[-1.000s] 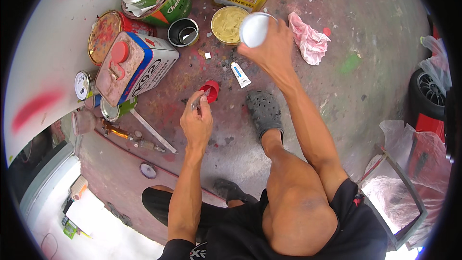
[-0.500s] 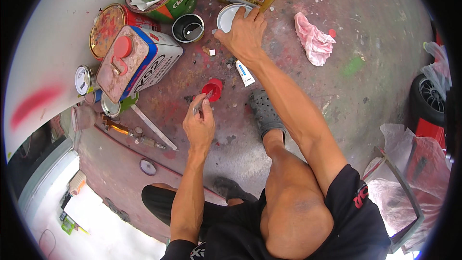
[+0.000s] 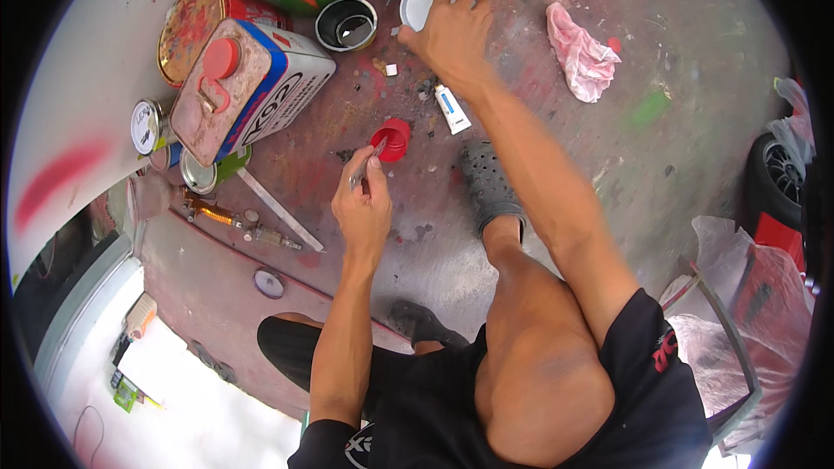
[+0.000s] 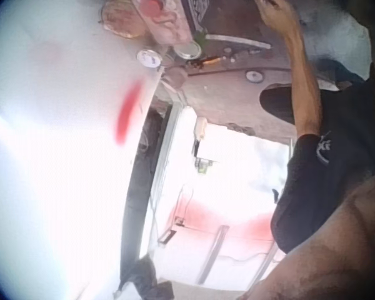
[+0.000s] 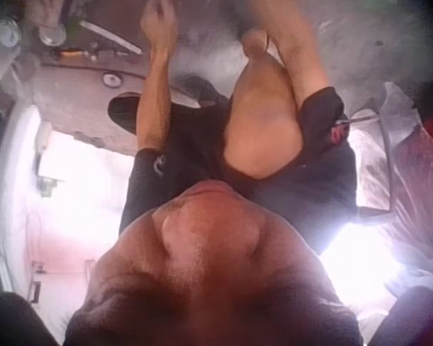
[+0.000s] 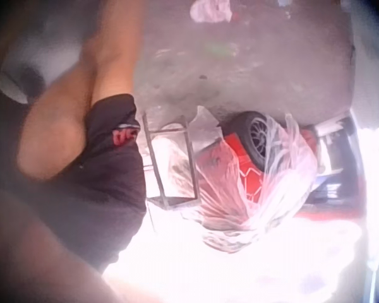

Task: The person sits on the floor and mixes red paint using a stir stick, then pours it into a spray gun cup. They add thinner from a yellow can and stir again before attaching the cup to the spray gun.

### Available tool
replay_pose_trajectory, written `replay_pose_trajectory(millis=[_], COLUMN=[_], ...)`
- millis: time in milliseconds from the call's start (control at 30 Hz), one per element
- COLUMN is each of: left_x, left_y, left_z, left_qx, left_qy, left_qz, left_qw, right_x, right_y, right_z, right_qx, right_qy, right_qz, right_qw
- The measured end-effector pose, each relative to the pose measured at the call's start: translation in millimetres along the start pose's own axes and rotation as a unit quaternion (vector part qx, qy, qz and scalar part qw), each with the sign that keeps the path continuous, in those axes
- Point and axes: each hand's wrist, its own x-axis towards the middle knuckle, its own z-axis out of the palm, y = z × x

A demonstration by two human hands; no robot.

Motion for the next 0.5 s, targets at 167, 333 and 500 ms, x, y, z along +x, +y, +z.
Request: replay_pose_trajectory(millis=[167, 333, 500], left_x=[12, 16, 19], left_y=[6, 8, 2], left_z=[0, 2, 8], left_qx=[0.045, 0.066, 0.078], left_qy=[-0.012, 0.013, -0.004], left_qz=[0.003, 0.042, 0.087], left_qw=[0.999, 0.997, 0.993], right_x=[-19, -84, -132], right_y=[4, 4, 9], right_z=[-29, -48, 7], right_qx=[0.014, 0.030, 0.293], right_qy=[-0.003, -0.369, -0.265], right_qz=[-0.075, -0.156, -0.200], right_qw=[0.997, 0.916, 0.897])
